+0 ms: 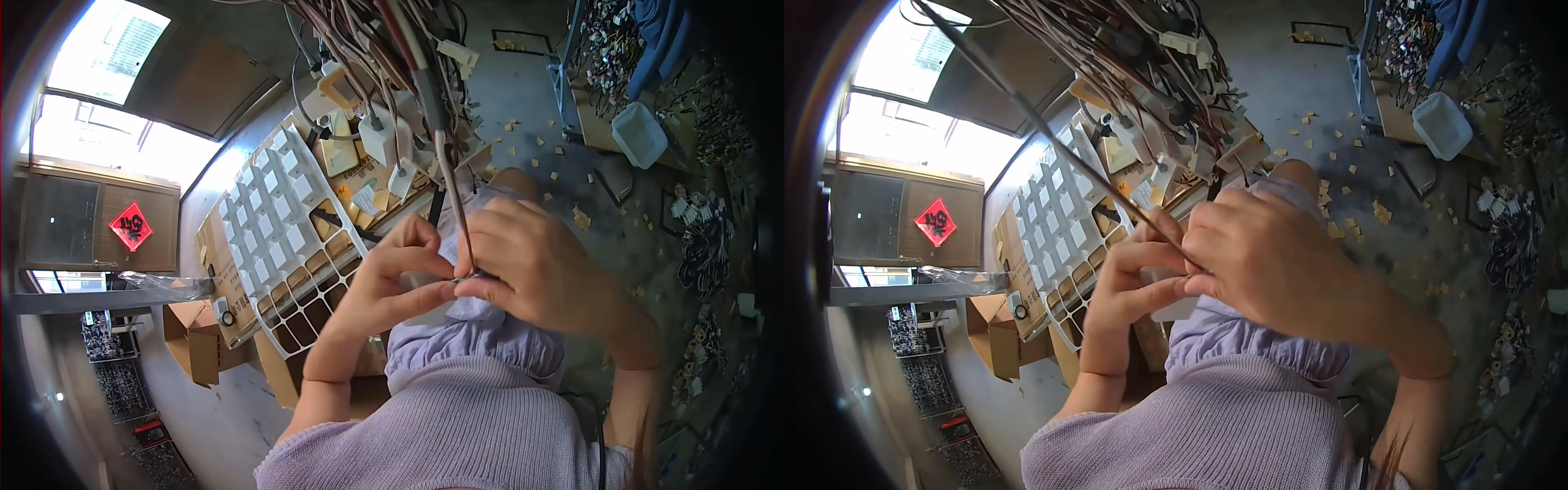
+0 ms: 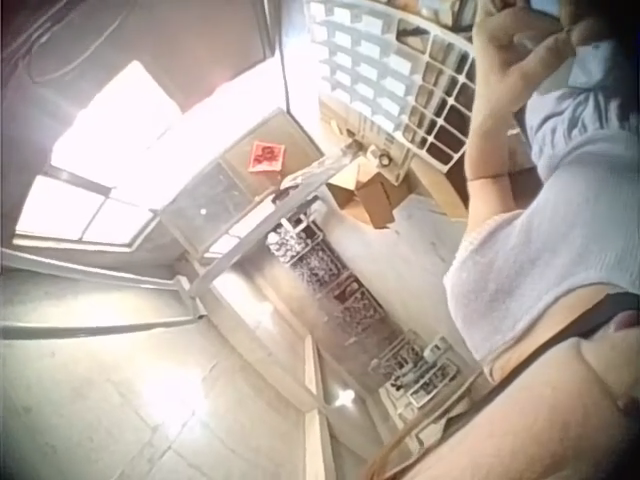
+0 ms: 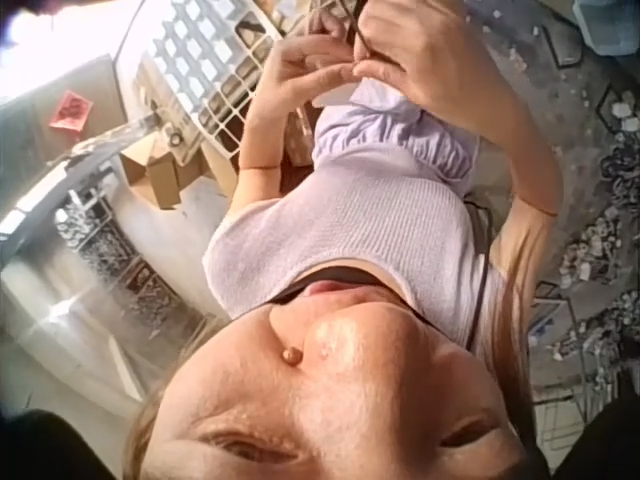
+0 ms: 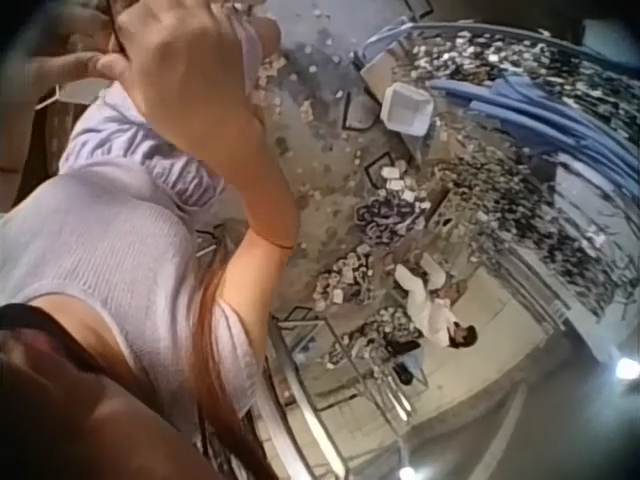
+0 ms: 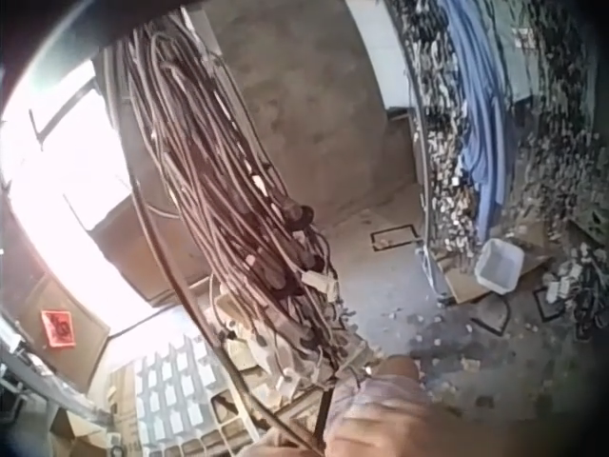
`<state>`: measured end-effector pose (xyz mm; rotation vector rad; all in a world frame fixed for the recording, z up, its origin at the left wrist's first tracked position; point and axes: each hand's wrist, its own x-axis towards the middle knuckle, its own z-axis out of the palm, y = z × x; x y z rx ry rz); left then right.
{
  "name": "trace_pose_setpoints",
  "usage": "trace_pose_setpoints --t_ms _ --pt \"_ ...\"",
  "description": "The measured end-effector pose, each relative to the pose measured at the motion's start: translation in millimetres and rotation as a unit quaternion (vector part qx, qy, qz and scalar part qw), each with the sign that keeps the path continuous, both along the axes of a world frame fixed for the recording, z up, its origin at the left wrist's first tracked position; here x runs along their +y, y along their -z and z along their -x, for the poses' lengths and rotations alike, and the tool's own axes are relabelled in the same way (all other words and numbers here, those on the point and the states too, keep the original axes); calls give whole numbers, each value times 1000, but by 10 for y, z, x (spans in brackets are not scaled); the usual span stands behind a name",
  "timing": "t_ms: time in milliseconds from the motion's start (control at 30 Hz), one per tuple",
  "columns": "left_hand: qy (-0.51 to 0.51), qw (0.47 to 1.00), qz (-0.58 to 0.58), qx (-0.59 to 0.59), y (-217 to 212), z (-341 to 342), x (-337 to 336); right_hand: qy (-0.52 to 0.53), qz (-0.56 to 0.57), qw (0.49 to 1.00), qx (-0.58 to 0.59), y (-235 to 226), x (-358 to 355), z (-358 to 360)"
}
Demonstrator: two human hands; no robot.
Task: Wrapping electrical tape around cables and a plastic housing component in an industrial assembly line.
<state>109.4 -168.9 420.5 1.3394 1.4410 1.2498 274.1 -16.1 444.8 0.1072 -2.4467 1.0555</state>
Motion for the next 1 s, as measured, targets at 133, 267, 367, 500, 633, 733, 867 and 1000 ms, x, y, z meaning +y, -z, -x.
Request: trace_pose_setpoints --t_ms 133,267,367,500,633,733,867,1000 --pt "122 992 9 8 -264 143 -21 16 -115 992 -48 -171 -142 -58" --pt "299 943 -55 -134 -212 65 -26 -213 179 960 -21 -48 -183 -84" --pt "277 946 -14 -170 -166 44 -43 -265 196 944 30 116 -135 -7" --pt "369 857 -146 -328 34 349 -172 -512 542 663 72 232 56 -3" --pt "85 985 -152 -16 -28 265 -71 -349 636 685 69 475 263 -86" --pt "-216 974 -69 10 115 420 196 -381 609 691 82 641 336 26" --pt "-318 932 -158 81 150 643 796 -329 605 724 47 622 288 12" --pt "-201 967 -63 -145 131 566 696 -308 581 753 42 710 299 -27"
